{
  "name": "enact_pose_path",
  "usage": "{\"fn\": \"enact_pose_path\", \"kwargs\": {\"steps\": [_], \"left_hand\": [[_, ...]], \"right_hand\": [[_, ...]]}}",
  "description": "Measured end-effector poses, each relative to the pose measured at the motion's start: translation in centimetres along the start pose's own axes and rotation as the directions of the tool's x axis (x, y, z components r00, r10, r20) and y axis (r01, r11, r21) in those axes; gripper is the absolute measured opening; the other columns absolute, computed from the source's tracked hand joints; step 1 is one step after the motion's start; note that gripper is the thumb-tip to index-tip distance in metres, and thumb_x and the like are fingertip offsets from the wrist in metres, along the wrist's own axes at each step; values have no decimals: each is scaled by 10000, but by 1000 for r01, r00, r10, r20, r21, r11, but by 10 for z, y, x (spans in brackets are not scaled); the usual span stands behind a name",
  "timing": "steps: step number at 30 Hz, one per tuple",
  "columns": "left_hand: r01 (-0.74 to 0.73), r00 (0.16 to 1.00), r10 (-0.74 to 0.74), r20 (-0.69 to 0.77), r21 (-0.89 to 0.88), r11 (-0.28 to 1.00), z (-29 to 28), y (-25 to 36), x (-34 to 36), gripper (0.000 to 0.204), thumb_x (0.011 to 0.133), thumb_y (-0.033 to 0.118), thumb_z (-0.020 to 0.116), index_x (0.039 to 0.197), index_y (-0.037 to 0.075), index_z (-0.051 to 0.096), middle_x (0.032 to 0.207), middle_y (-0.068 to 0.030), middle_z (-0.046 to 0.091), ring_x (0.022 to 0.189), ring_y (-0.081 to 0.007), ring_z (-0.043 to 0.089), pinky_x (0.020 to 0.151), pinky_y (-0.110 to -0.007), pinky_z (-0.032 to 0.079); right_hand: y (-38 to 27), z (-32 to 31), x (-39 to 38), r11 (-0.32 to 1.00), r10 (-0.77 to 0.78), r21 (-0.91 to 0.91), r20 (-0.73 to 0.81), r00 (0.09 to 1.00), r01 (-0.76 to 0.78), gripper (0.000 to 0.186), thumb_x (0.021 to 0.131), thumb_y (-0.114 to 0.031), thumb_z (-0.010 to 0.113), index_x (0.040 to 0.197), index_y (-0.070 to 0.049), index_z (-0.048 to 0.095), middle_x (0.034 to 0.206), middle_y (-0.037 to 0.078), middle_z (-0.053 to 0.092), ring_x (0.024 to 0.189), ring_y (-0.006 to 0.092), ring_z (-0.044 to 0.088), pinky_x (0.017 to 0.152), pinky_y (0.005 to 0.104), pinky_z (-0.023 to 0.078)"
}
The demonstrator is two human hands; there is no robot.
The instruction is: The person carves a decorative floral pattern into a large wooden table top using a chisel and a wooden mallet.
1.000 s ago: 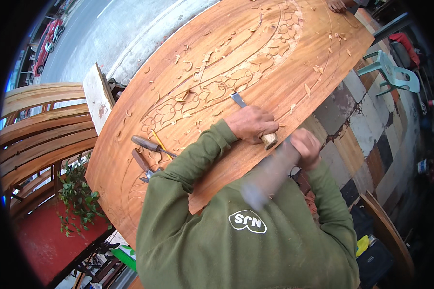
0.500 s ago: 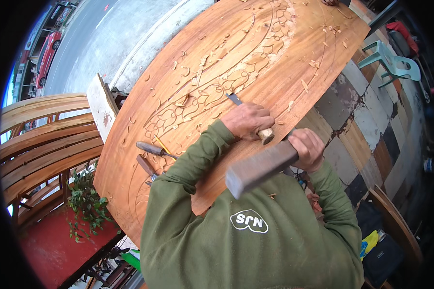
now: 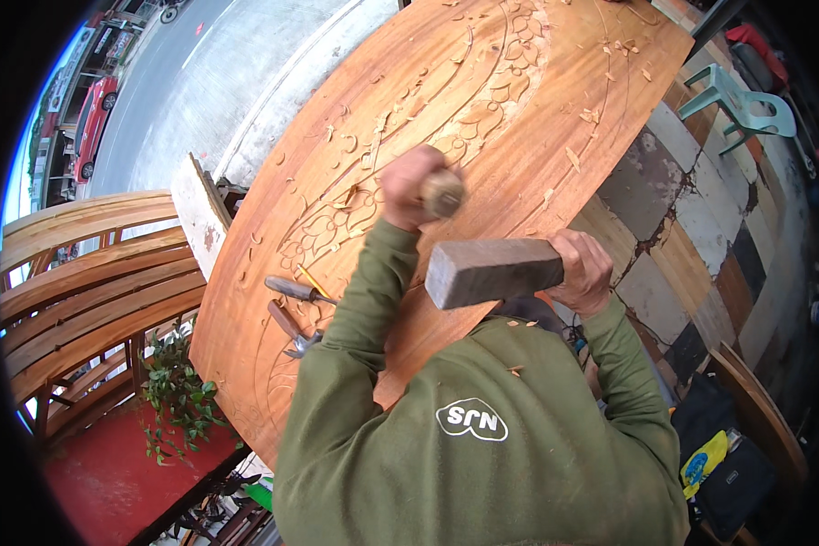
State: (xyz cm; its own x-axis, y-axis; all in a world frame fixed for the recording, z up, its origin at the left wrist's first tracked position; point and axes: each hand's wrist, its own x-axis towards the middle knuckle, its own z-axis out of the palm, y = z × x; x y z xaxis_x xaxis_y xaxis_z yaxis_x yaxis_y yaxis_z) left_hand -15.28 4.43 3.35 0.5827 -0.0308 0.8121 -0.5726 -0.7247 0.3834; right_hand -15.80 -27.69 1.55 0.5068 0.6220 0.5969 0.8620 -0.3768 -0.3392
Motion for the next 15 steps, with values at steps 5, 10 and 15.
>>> {"fn": "enact_pose_path", "kwargs": {"steps": [5,10,15], "left_hand": [[311,945,-281,-170,190,931,-45,-6,24,203,884,46,845,1008,40,685,828,-65,716,732,-160,706,672,-320,600],[343,785,-499,368,412,844,-14,1,-20,253,856,160,809,1072,120,682,967,-87,700,883,-339,728,774,-456,604],[518,720,-642,264,411,750,0,-20,-48,212,867,191,765,1047,104,693,978,-138,693,921,-379,708,793,-479,576]], "right_hand": [[-9,2,-32,986,155,82,-113,981,-147,685,770,-274,913,1311,-81,540,1079,154,704,902,384,732,776,472,595],[-9,18,-46,902,392,228,-79,917,-366,691,761,-209,917,1322,-49,546,1092,173,716,943,402,743,811,471,598],[5,17,-27,559,709,551,71,702,-620,606,819,-175,883,1294,-22,539,1017,129,679,886,268,724,790,414,582]]}}
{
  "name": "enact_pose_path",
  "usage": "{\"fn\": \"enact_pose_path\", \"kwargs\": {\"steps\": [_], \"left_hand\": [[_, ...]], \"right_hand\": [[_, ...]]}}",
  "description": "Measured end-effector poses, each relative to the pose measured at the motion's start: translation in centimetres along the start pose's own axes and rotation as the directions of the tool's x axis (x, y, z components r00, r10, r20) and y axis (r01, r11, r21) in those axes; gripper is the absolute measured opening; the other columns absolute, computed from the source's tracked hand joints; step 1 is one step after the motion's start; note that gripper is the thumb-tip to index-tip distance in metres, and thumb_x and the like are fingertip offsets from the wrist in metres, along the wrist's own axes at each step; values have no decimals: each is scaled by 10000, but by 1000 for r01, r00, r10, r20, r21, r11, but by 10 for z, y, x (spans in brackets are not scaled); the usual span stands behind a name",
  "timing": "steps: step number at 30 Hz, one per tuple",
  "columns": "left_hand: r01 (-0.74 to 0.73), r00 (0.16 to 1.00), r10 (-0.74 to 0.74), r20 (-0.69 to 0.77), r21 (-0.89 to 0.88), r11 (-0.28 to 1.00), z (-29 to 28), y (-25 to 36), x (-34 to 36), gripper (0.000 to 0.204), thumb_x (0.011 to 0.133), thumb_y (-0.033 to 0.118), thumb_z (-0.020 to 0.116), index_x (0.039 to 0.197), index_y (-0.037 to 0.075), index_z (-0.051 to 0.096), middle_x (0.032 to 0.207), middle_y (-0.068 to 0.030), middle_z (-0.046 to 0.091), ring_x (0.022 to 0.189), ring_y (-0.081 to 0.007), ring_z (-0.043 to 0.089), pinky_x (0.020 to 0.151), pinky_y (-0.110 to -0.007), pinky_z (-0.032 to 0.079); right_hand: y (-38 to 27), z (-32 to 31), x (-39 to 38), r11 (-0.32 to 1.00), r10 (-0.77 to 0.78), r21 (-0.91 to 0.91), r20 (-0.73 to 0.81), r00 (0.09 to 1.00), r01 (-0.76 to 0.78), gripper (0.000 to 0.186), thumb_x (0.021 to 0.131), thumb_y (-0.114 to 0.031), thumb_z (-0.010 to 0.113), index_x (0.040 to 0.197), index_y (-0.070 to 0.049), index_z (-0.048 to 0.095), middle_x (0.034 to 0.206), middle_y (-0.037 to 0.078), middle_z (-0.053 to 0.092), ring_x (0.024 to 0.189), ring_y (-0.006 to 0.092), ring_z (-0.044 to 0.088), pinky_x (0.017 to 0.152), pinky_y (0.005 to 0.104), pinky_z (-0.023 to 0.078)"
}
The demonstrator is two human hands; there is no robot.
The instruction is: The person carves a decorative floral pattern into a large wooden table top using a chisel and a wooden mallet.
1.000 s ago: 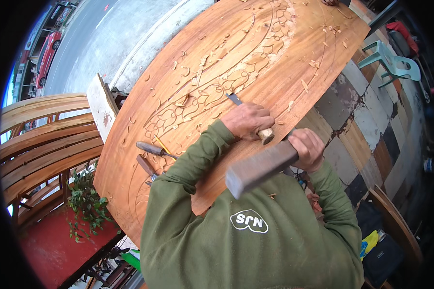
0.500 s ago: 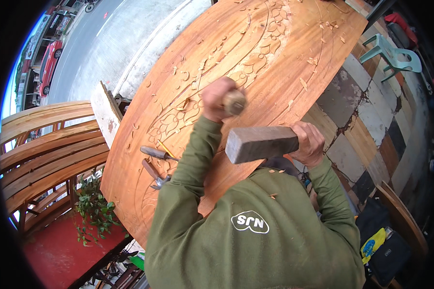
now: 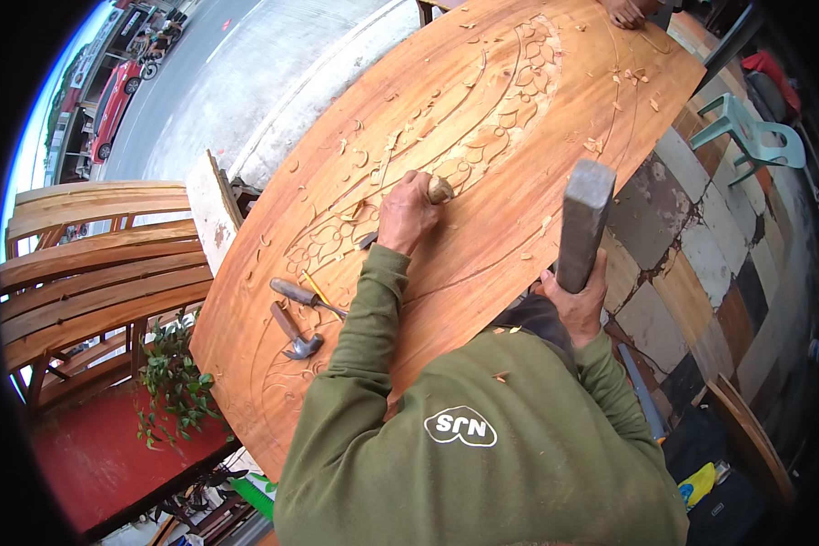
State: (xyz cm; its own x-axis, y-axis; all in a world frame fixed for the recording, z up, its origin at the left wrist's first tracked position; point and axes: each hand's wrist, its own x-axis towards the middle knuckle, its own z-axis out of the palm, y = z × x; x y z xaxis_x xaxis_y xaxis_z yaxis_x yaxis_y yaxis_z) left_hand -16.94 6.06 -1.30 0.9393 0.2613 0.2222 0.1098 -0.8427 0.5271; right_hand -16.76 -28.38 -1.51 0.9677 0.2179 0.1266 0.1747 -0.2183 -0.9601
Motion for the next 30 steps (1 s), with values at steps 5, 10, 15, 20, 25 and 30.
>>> {"fn": "enact_pose_path", "kwargs": {"steps": [5,10,15,20,25,30], "left_hand": [[245,969,-238,63,-142,959,-1,15,19,183,856,135,768,1029,77,767,884,-164,761,803,-351,728,749,-405,570],[277,958,-277,73,-1,961,0,25,24,191,853,161,769,1018,65,776,827,-167,754,742,-287,725,715,-390,559],[433,902,-432,23,-43,901,8,30,22,226,845,220,756,1017,73,764,911,-240,747,867,-435,728,759,-499,566],[589,807,-585,-78,166,791,-5,40,-28,209,857,236,751,1005,89,776,862,-218,755,844,-428,738,762,-487,587],[615,784,-579,-223,157,772,-10,93,-54,287,848,111,761,1132,84,734,1080,-201,756,957,-406,736,795,-476,583],[596,787,-536,-305,152,788,13,105,-28,494,825,78,788,1299,71,650,1315,-189,706,1151,-392,704,919,-456,588]], "right_hand": [[-15,-18,62,972,86,221,2,996,-84,530,855,-187,866,1234,-29,530,928,48,614,835,162,639,790,330,545],[-9,-37,133,979,106,160,111,988,-123,480,859,-238,873,1160,-31,562,918,16,598,805,130,581,742,313,515],[0,-40,183,964,122,201,246,962,-173,419,882,-195,865,1122,-51,552,876,6,593,780,109,591,698,293,516],[4,-41,205,825,186,429,410,893,-369,382,905,-119,835,1116,-63,521,866,45,614,714,135,632,636,311,559],[10,-45,212,795,172,442,494,852,-416,390,905,-104,825,1125,-45,508,883,71,619,713,147,639,636,323,573],[15,-45,215,830,160,390,518,840,-399,417,903,-135,844,1147,-52,516,888,51,619,714,137,652,635,319,580]]}}
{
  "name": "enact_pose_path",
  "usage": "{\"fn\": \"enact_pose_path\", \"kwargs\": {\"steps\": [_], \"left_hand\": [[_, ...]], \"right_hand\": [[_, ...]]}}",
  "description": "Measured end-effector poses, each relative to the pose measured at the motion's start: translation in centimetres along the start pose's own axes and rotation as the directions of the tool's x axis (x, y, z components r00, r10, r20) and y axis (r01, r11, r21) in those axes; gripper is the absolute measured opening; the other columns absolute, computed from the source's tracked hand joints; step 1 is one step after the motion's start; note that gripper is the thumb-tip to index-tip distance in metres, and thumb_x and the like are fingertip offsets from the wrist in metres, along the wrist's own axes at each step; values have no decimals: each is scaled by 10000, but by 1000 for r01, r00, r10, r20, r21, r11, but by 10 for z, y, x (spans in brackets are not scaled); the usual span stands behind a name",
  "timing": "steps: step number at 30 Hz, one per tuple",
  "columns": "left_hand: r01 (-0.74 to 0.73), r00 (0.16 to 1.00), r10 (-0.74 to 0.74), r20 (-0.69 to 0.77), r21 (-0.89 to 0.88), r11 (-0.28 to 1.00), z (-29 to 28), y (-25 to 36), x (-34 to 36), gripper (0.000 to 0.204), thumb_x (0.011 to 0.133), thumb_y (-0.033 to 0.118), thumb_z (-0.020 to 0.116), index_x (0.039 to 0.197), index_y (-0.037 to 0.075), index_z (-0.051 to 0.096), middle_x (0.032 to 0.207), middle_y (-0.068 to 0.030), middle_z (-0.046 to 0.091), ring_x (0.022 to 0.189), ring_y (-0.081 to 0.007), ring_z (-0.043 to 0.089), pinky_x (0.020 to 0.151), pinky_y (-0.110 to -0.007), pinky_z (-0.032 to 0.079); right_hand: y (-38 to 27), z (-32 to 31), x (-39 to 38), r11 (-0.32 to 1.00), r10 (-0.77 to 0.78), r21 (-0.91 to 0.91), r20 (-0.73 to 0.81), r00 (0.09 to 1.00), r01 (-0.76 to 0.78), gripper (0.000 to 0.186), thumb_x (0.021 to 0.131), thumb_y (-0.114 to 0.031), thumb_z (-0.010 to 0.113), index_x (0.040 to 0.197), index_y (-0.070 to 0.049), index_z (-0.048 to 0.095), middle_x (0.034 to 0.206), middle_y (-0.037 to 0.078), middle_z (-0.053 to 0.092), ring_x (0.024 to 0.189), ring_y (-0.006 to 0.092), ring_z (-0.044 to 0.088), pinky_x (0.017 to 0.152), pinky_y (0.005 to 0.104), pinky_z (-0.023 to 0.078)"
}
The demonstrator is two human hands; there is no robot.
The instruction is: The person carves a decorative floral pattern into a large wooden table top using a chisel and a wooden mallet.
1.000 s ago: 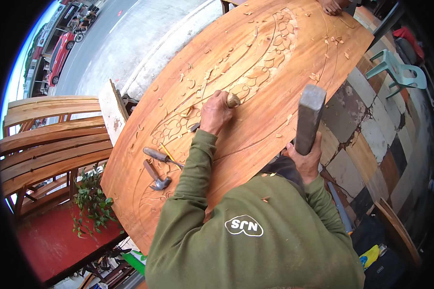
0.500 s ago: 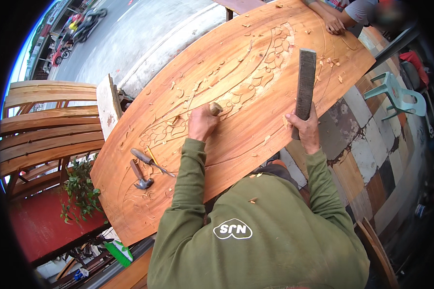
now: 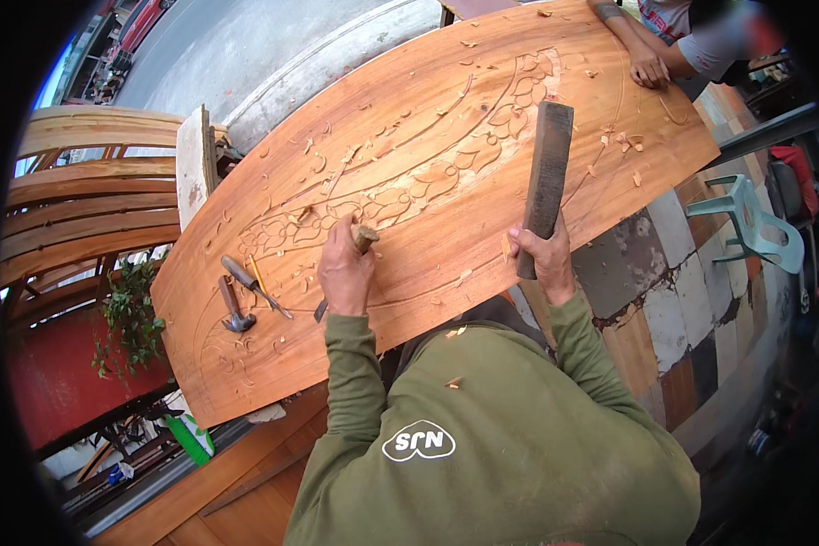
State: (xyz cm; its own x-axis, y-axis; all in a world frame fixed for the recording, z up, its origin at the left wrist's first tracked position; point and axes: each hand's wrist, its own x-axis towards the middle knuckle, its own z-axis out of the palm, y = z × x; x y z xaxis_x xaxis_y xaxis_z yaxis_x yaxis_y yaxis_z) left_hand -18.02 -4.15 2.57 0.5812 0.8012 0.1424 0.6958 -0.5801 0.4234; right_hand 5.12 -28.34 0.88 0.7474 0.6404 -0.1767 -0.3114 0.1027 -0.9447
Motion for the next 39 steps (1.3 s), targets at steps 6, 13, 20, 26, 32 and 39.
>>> {"fn": "enact_pose_path", "kwargs": {"steps": [6,13,20,26,32,39], "left_hand": [[-210,958,216,189,-50,976,35,-19,14,629,781,-7,733,1398,2,615,1498,-261,616,1403,-397,593,1168,-459,511],[-256,930,266,253,-75,964,19,-23,-23,668,782,-12,747,1434,-55,604,1531,-287,582,1464,-416,538,1229,-438,467],[-209,916,228,331,-91,974,-8,0,-55,773,767,1,800,1484,-86,527,1558,-298,547,1474,-449,513,1200,-454,493],[-119,989,130,74,-143,983,25,11,-7,783,765,28,783,1509,-20,542,1534,-279,579,1471,-433,521,1150,-486,523],[-246,918,275,287,-135,960,62,94,6,621,799,51,771,1399,134,634,1512,-229,615,1405,-462,568,1084,-513,560],[4,970,67,236,-289,957,30,149,-9,590,839,140,843,1396,166,652,1087,-160,778,946,-317,792,804,-424,618]], "right_hand": [[8,-2,3,1000,-5,-2,50,999,5,385,920,-156,829,1139,-45,533,877,60,642,699,140,656,637,314,591],[-2,9,-1,999,-7,-32,-38,999,6,319,931,-125,785,1117,-34,543,836,60,631,688,149,663,621,333,604],[3,2,-1,995,52,-87,-65,997,-58,357,911,-161,795,1138,-16,561,858,67,643,702,167,669,656,340,600],[1,-3,5,992,94,-80,6,996,-93,320,914,-154,788,1110,-18,574,864,73,645,734,169,674,712,337,588],[-5,-13,7,979,205,-40,154,967,-201,308,887,-126,805,1092,-23,599,925,69,660,773,173,672,730,340,574],[-34,-48,18,975,217,-105,268,939,-196,498,819,-182,849,1222,-8,615,984,55,666,875,164,671,809,323,556]]}}
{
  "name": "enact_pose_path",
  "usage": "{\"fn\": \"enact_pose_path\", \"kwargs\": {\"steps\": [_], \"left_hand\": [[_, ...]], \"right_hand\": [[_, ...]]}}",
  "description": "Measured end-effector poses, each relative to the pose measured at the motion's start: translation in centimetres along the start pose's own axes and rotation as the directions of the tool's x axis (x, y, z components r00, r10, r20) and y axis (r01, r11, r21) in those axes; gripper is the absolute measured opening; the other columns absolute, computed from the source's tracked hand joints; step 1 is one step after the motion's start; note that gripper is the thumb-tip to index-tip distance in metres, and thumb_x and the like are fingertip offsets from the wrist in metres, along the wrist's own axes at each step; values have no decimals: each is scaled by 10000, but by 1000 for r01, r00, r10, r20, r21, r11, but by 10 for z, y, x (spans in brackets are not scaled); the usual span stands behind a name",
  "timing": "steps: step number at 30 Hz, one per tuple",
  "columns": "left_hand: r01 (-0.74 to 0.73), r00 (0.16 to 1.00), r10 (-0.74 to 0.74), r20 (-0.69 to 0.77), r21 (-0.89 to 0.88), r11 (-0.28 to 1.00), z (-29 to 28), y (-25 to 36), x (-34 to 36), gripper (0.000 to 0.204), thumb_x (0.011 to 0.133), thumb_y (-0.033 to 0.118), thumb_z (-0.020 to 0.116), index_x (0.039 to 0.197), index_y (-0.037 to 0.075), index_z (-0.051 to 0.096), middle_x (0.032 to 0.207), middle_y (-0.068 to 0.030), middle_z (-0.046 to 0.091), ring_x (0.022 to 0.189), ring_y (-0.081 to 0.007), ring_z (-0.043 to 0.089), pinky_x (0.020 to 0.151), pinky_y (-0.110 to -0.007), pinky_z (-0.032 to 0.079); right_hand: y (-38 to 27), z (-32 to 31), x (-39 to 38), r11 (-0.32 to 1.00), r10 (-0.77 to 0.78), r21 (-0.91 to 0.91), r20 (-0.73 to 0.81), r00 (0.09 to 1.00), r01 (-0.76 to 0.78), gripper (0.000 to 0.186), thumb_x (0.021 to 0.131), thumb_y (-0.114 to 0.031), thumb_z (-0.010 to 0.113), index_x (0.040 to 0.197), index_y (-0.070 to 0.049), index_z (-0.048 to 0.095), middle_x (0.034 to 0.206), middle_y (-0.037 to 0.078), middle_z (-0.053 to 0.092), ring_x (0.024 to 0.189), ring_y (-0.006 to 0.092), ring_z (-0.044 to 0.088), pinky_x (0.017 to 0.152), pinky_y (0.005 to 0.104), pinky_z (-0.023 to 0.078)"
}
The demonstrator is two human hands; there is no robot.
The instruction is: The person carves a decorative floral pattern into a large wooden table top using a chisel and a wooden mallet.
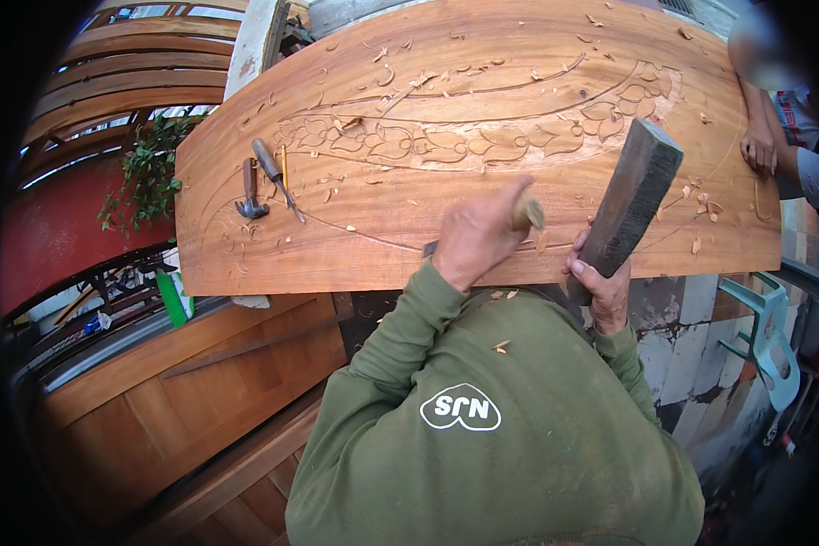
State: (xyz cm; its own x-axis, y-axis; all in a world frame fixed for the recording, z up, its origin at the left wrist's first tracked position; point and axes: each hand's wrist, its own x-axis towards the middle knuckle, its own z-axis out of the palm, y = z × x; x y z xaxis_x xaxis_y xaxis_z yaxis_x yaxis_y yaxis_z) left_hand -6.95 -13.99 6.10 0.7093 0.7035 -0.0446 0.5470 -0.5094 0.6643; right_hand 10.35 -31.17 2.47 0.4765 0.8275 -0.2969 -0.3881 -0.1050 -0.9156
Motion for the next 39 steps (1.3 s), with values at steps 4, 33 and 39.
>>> {"fn": "enact_pose_path", "kwargs": {"steps": [4,33,39], "left_hand": [[57,940,-179,-290,-383,922,-44,-30,29,549,1018,396,764,1385,10,627,808,-68,685,696,-169,694,615,-354,578],[-96,932,-287,-223,-912,400,-35,-117,178,370,953,346,868,1039,60,649,632,25,581,453,-44,511,387,-215,396],[-43,940,-302,-157,-935,353,-29,-129,181,285,959,248,840,1016,53,641,652,21,592,456,-54,507,401,-240,404]], "right_hand": [[-19,-29,12,936,-68,-349,-37,997,51,598,826,-118,834,1346,-27,553,1016,41,659,914,142,646,830,316,544],[-111,92,279,655,-474,-568,206,856,499,683,883,-189,841,1475,-8,554,1154,104,733,948,220,729,866,329,591],[-127,100,311,138,-118,-771,611,783,622,844,815,-79,718,1620,-217,504,1221,162,765,1032,263,737,917,400,574]]}}
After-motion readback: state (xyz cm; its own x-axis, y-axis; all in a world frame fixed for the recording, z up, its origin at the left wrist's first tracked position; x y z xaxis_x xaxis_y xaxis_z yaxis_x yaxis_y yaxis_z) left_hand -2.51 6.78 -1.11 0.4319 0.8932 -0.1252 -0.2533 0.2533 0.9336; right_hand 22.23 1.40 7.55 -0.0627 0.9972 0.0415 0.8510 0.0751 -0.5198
